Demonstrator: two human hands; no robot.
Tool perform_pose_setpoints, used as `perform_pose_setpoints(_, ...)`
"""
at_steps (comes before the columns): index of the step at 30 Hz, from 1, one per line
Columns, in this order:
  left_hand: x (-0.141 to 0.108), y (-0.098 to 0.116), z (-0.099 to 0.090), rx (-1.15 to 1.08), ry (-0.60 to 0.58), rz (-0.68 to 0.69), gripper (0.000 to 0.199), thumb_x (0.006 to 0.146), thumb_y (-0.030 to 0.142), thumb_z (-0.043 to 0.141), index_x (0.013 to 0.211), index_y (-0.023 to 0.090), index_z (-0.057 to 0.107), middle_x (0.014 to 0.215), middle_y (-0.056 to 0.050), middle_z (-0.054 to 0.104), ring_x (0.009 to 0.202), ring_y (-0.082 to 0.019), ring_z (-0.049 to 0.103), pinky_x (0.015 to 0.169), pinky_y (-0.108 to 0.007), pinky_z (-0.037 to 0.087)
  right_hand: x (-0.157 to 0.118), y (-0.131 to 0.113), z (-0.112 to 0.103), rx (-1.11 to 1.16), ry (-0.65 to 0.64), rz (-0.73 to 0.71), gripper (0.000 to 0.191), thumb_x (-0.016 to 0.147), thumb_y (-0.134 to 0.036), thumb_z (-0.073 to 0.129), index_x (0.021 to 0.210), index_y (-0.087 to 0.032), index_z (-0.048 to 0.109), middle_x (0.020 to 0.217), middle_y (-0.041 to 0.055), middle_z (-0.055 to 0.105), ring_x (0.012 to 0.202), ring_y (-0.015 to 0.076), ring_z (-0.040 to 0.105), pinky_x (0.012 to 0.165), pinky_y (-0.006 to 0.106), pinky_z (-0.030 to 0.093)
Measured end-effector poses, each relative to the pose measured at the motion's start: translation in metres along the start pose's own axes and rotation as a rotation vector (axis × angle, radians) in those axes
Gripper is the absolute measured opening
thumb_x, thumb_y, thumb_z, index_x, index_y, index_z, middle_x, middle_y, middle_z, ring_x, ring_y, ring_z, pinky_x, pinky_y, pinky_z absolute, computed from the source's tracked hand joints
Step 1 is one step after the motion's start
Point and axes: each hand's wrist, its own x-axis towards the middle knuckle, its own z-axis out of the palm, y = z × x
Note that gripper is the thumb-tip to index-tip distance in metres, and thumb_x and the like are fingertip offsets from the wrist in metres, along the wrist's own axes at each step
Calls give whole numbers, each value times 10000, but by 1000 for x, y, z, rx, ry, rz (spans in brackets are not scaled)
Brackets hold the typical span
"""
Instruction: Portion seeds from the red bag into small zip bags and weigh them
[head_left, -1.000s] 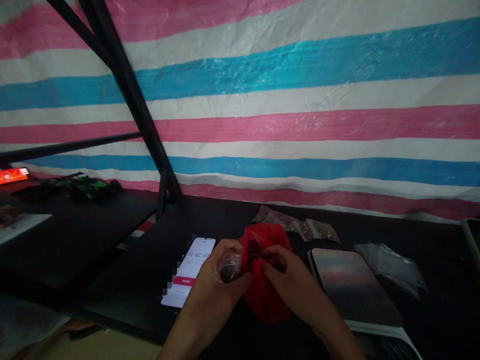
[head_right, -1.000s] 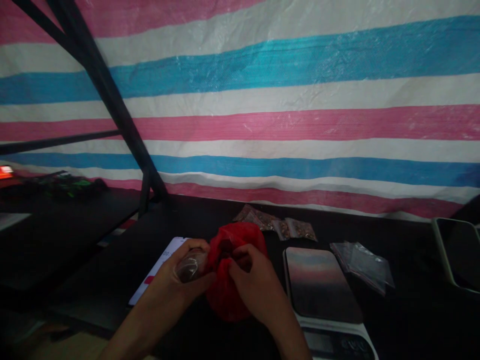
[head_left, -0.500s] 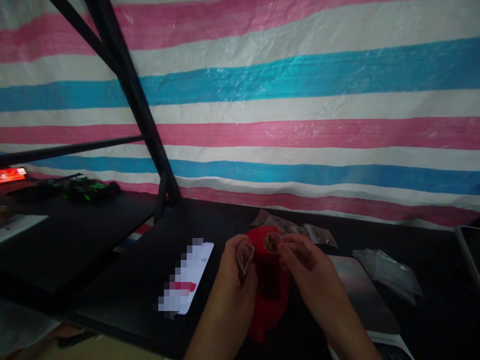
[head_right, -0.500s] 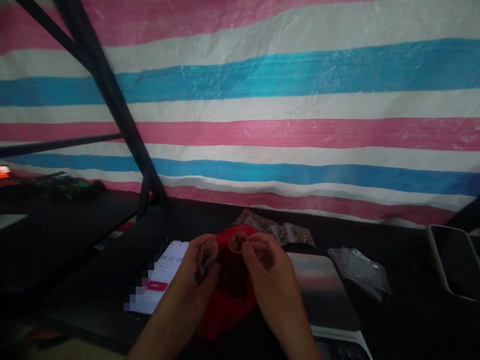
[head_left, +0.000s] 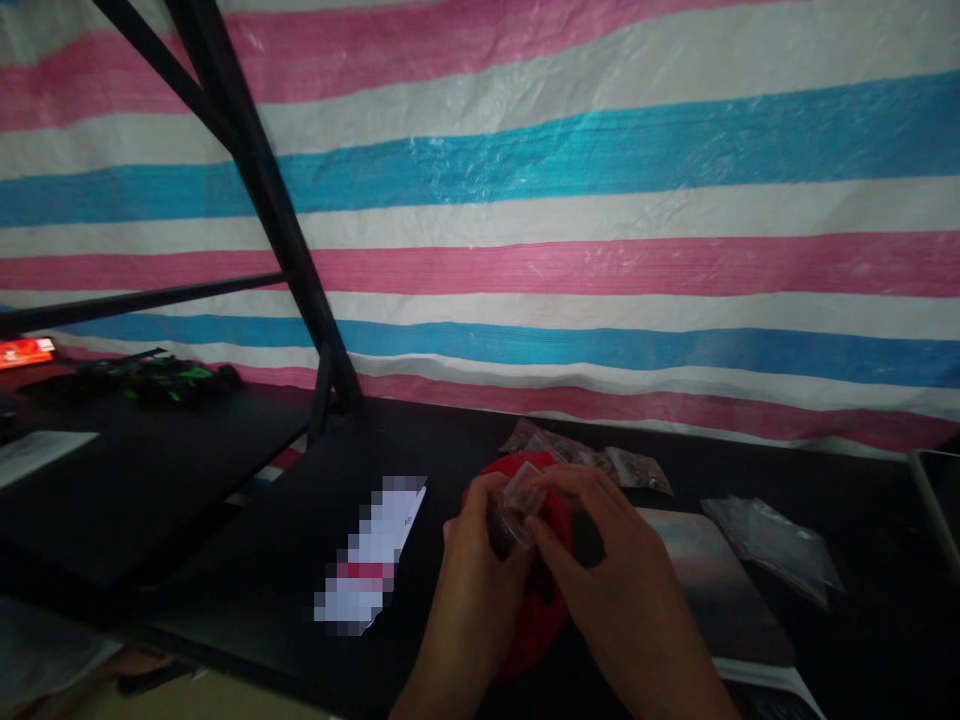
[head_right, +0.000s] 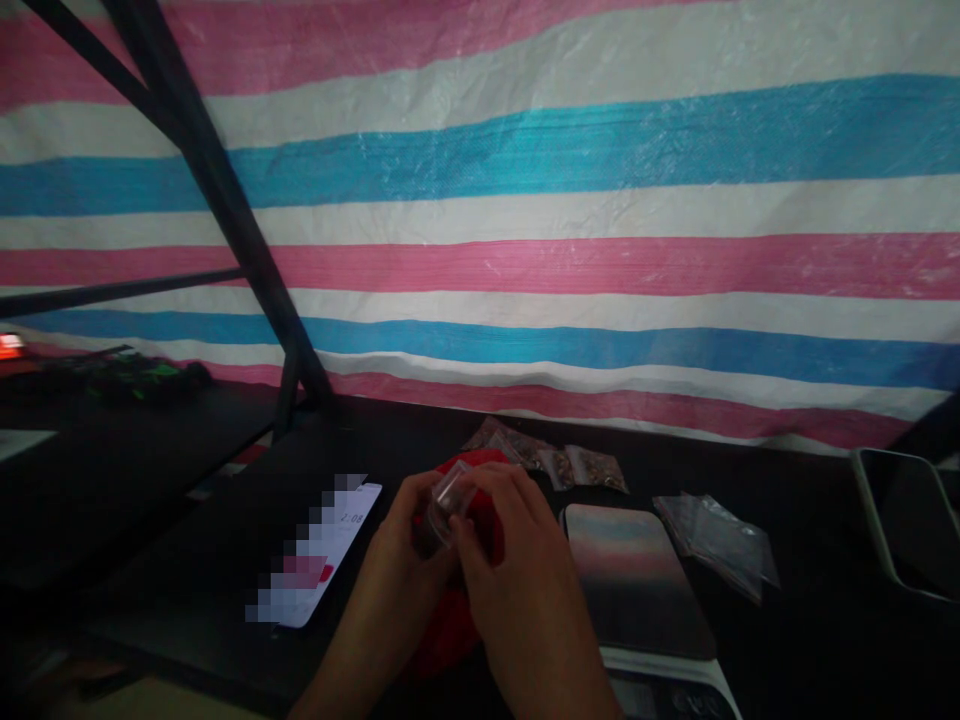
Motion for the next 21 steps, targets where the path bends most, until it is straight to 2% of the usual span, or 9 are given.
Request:
perform_pose_setpoints(4,2,-2,-1,7,16,35,323,863,291,743,1179,254,685,981,-54,750,915,-263,735,791,-369,595,0,-2,2,-3,38,16,269,909,-196,655,1134,-323,729,1201,10,762,1100,223,734,970,380,587)
perform_pose_setpoints(8,6,3,-10,-53,131,108,315,904,383,728,1177,250,643,997,-25,743,907,-223,733,816,-347,594,1,2,6,-38,138,190,186,944,-342,658,1108,-279,720,1111,56,769,1006,267,730,918,426,581)
perform_pose_setpoints(9,7,5,-14,-93,171,118,350,902,407,734,1199,250,634,1020,-24,749,933,-220,739,837,-346,595,1,5,8,-48,105,232,176,946,-352,655,1088,-272,723,1088,61,771,996,276,727,909,432,575)
perform_pose_setpoints(11,8,9,-22,-185,188,97,427,901,446,753,1260,251,630,1115,-38,768,1028,-222,749,911,-350,596,0,11,13,-64,-45,279,138,950,-336,649,1030,-268,738,1059,64,774,989,288,724,899,435,559)
perform_pose_setpoints(13,7,13,-29,-296,136,36,482,894,469,789,1305,261,647,1227,-51,777,1125,-224,746,994,-352,583,-1,15,16,-74,-164,286,126,957,-316,639,979,-264,752,1068,69,774,1006,295,722,915,438,540)
perform_pose_setpoints(16,5,16,-30,-532,28,-44,473,887,459,822,1309,284,700,1322,-53,777,1205,-234,739,1064,-356,566,-2,14,14,-16,-138,273,172,980,-334,619,1029,-263,768,1142,77,773,1062,290,719,969,430,527)
perform_pose_setpoints(18,2,18,-25,-676,-64,-77,415,894,444,810,1265,268,753,1322,-72,787,1232,-264,737,1084,-384,567,-2,10,6,122,-140,284,234,1009,-393,596,1118,-279,768,1184,61,779,1087,267,724,980,398,540)
perform_pose_setpoints(21,-4,21,-12,-754,-182,-124,350,924,444,749,1192,230,815,1320,-111,791,1299,-319,706,1141,-455,539,-4,4,-10,295,-224,318,306,1019,-461,609,1231,-296,755,1248,36,781,1127,232,724,1003,356,548)
